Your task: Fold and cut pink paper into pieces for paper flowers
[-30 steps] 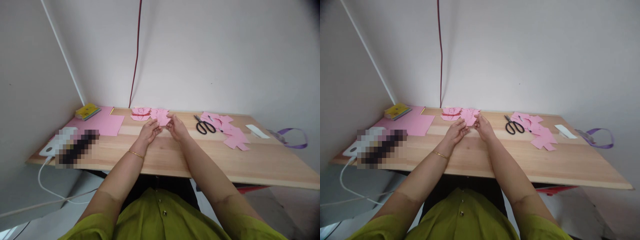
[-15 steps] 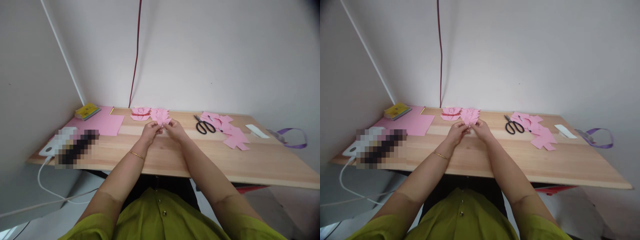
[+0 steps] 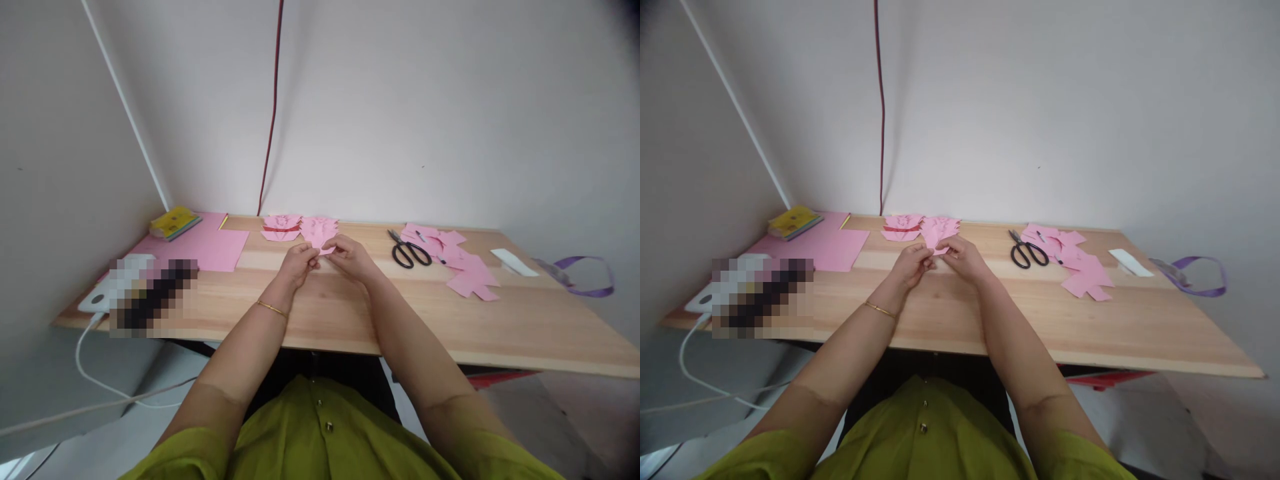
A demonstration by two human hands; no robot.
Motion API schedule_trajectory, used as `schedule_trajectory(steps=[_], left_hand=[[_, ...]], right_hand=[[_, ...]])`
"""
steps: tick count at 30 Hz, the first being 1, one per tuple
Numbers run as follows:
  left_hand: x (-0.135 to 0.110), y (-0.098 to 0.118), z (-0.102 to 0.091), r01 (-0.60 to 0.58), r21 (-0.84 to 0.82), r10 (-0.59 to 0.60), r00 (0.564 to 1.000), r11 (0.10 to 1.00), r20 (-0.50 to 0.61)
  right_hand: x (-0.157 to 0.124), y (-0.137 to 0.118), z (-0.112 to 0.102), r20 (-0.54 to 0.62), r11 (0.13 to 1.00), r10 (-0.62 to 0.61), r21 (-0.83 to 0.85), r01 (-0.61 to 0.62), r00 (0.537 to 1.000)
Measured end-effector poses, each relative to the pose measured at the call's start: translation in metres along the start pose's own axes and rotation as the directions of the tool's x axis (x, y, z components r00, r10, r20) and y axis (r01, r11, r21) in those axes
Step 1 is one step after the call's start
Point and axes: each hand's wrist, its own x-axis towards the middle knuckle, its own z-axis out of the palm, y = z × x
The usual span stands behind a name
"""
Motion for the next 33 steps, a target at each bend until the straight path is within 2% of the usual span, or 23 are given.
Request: schedule_trajectory(steps=[6, 11, 16, 19, 22, 27, 33], left_hand=[[-0.0049, 0.0068, 0.0004, 0.061, 0.020, -0.063, 0.994, 0.998, 0.089], [-0.0049, 0.0080, -0.0001, 0.046, 0.053, -0.051, 0.994, 0.998, 0.101], [-0.0049, 0.0058, 0.0008, 0.038, 0.101, -0.049, 0.993, 0.994, 0.108], [-0.0065, 0.0058, 0.0026, -0.010, 0.149, -0.008, 0.993, 0.989, 0.119], [-0.0077, 0.0061, 0.0046, -0.050, 0.209, 0.031, 0.995, 0.977, 0.093], [-0.0070, 0.0051, 0.0052, -0.051, 0.243, 0.042, 0.998, 0.969, 0.041], [-0.0055, 0.0021, 0.0042, -0.055, 0.240, 0.047, 0.998, 0.969, 0.041]], right_hand=[[0.0000, 0.0046, -0.0054, 0.003, 0.997, 0.064, 0.048, -0.064, 0.998], [-0.0013, 0.0020, -0.0070, 0.031, 0.989, 0.132, 0.067, -0.133, 0.991], [-0.0013, -0.0033, -0.0077, 0.016, 0.987, 0.158, 0.001, -0.158, 0.987], [-0.0009, -0.0028, -0.0081, 0.012, 0.987, 0.162, -0.025, -0.161, 0.987], [-0.0007, -0.0007, -0.0075, 0.003, 0.987, 0.159, -0.020, -0.159, 0.987], [0.0001, 0.0022, -0.0062, -0.036, 0.984, 0.170, 0.052, -0.168, 0.985], [0.0001, 0.0039, -0.0059, -0.052, 0.984, 0.168, 0.060, -0.165, 0.984]])
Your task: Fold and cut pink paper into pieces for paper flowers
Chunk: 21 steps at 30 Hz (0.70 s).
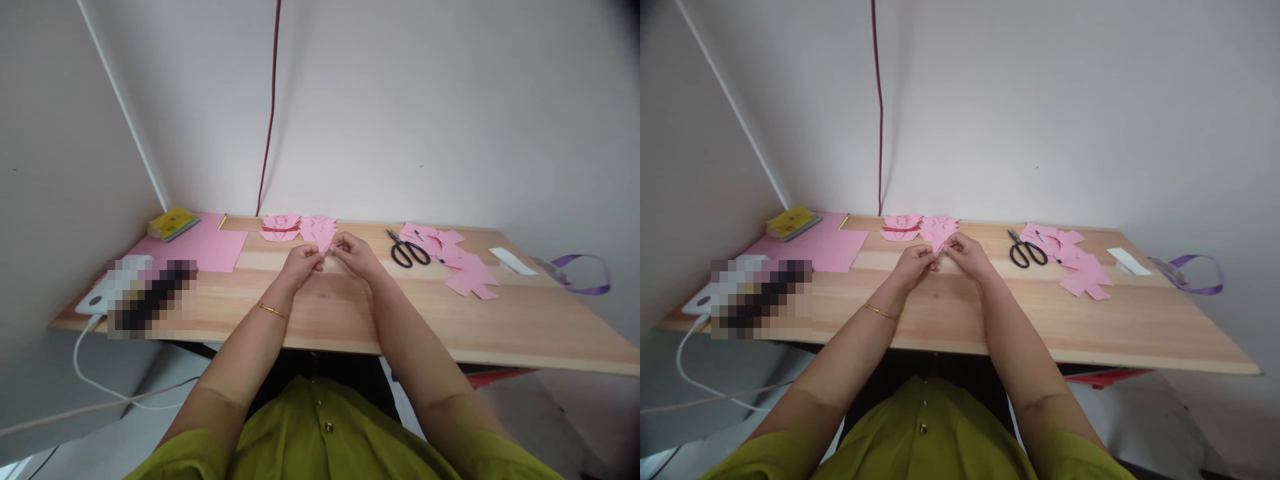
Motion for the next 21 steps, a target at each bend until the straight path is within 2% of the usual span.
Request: schedule_trajectory(steps=[8, 13, 16, 21], left_hand=[[0.0024, -0.0036, -0.0009, -0.025, 0.031, 0.026, 1.000, 0.999, -0.014], [0.0010, -0.0031, 0.0003, 0.003, 0.017, -0.002, 1.000, 1.000, -0.007], [-0.0004, -0.0010, 0.0018, -0.046, -0.003, 0.046, 0.999, 0.999, 0.026], [0.0008, -0.0008, 0.0017, -0.081, 0.016, 0.080, 0.997, 0.997, 0.006]], right_hand=[[-0.0001, -0.0004, 0.0025, -0.027, 0.999, -0.004, 0.039, 0.005, 1.000], [0.0007, 0.0007, 0.0035, -0.040, 0.997, 0.027, 0.076, -0.024, 0.999], [0.0003, 0.0000, 0.0036, -0.041, 0.998, 0.032, 0.063, -0.030, 0.999], [-0.0009, -0.0040, 0.0045, -0.021, 0.998, 0.059, -0.008, -0.060, 0.998]])
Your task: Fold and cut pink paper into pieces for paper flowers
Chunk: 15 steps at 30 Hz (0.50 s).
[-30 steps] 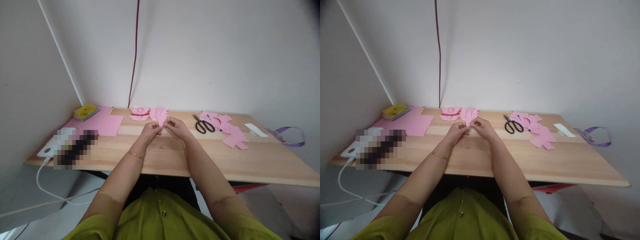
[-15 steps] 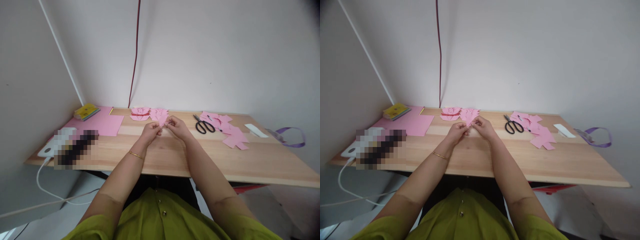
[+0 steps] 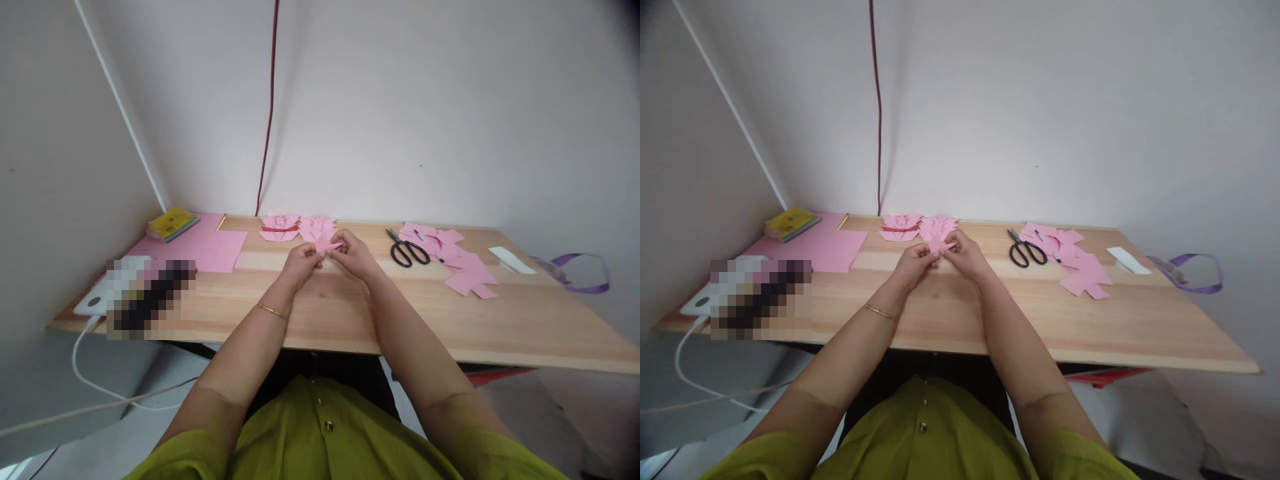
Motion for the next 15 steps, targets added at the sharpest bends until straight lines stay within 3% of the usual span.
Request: schedule_trajectory(steps=[6, 15], left_hand=[[0.0045, -0.0085, -0.0047, -0.003, 0.067, 0.002, 1.000, 0.998, 0.008], [0.0029, -0.0043, -0.0040, 0.020, 0.053, -0.019, 1.000, 0.998, -0.015]], right_hand=[[-0.0002, 0.0003, -0.0016, 0.075, 0.999, 0.029, 0.014, -0.030, 0.997], [0.0005, 0.0044, -0.0006, 0.067, 0.993, 0.082, 0.077, -0.087, 0.994]])
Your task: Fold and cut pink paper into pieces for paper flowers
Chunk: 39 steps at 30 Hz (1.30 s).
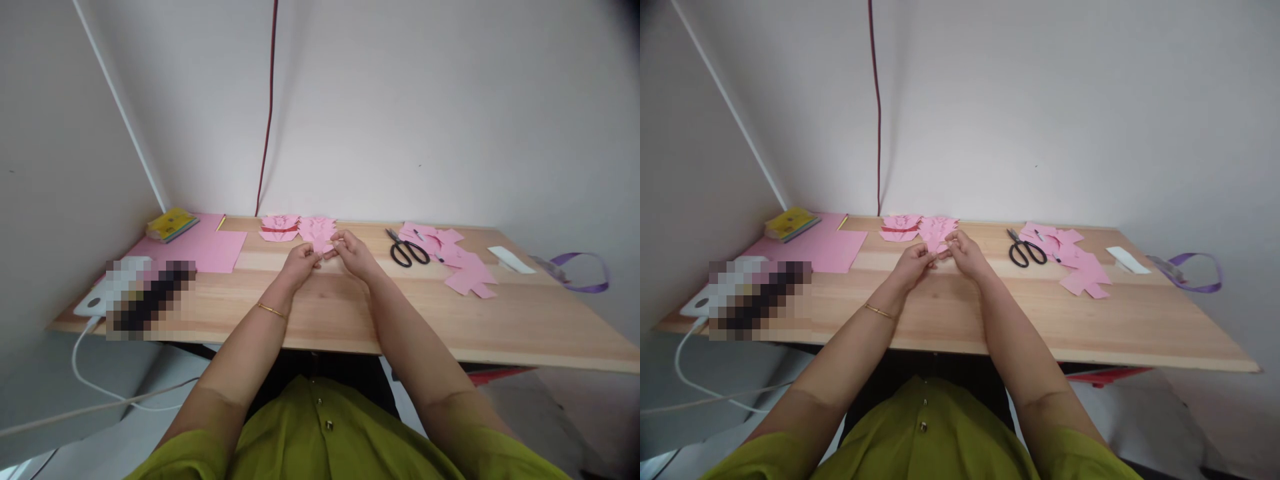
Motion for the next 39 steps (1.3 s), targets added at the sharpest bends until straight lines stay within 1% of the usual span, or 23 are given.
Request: schedule_trajectory(steps=[5, 7, 9, 12, 14, 20, 22, 26, 28, 31, 35, 39], left_hand=[[-0.002, 0.006, 0.001, -0.005, -0.021, 0.005, 1.000, 1.000, -0.001], [-0.002, 0.006, 0.001, -0.015, -0.022, 0.015, 1.000, 1.000, -0.015], [-0.002, 0.005, 0.001, -0.024, -0.008, 0.023, 0.999, 1.000, -0.027], [-0.001, 0.003, 0.001, -0.036, 0.021, 0.036, 0.999, 0.999, -0.008], [-0.002, 0.002, 0.001, -0.028, 0.020, 0.028, 1.000, 0.999, -0.001], [-0.003, 0.002, 0.002, 0.036, -0.038, -0.037, 0.999, 0.999, -0.018], [-0.002, 0.002, 0.001, 0.026, -0.036, -0.027, 0.999, 0.999, -0.025], [-0.001, 0.002, 0.001, -0.021, -0.042, 0.020, 0.999, 0.999, -0.037], [-0.001, 0.002, 0.002, -0.016, -0.059, 0.014, 0.999, 0.998, -0.041], [-0.002, 0.004, 0.004, 0.003, -0.070, -0.007, 0.999, 0.998, -0.049], [-0.005, 0.009, 0.005, 0.003, -0.056, -0.005, 0.999, 0.998, -0.048], [-0.008, 0.015, 0.005, -0.001, -0.060, -0.001, 1.000, 0.998, -0.029]], right_hand=[[0.004, 0.008, 0.003, 0.012, 0.973, 0.035, 0.227, -0.037, 0.999], [0.004, 0.005, 0.003, 0.018, 0.963, 0.046, 0.265, -0.049, 0.999], [0.001, -0.001, 0.003, 0.011, 0.976, 0.055, 0.210, -0.056, 0.998], [-0.001, -0.007, 0.004, -0.022, 0.995, 0.059, 0.085, -0.057, 0.998], [-0.002, -0.007, 0.005, -0.036, 0.996, 0.064, 0.059, -0.062, 0.997], [0.001, 0.000, 0.008, -0.050, 0.997, 0.059, 0.048, -0.056, 0.997], [0.001, 0.001, 0.008, -0.046, 0.996, 0.069, 0.059, -0.066, 0.997], [0.001, 0.000, 0.008, -0.048, 0.987, 0.089, 0.137, -0.082, 0.995], [0.001, -0.001, 0.009, -0.046, 0.984, 0.089, 0.158, -0.081, 0.995], [0.000, -0.001, 0.011, -0.047, 0.987, 0.089, 0.135, -0.082, 0.995], [0.000, -0.001, 0.011, -0.055, 0.992, 0.075, 0.107, -0.069, 0.996], [0.000, 0.000, 0.010, -0.045, 0.990, 0.069, 0.128, -0.062, 0.997]])
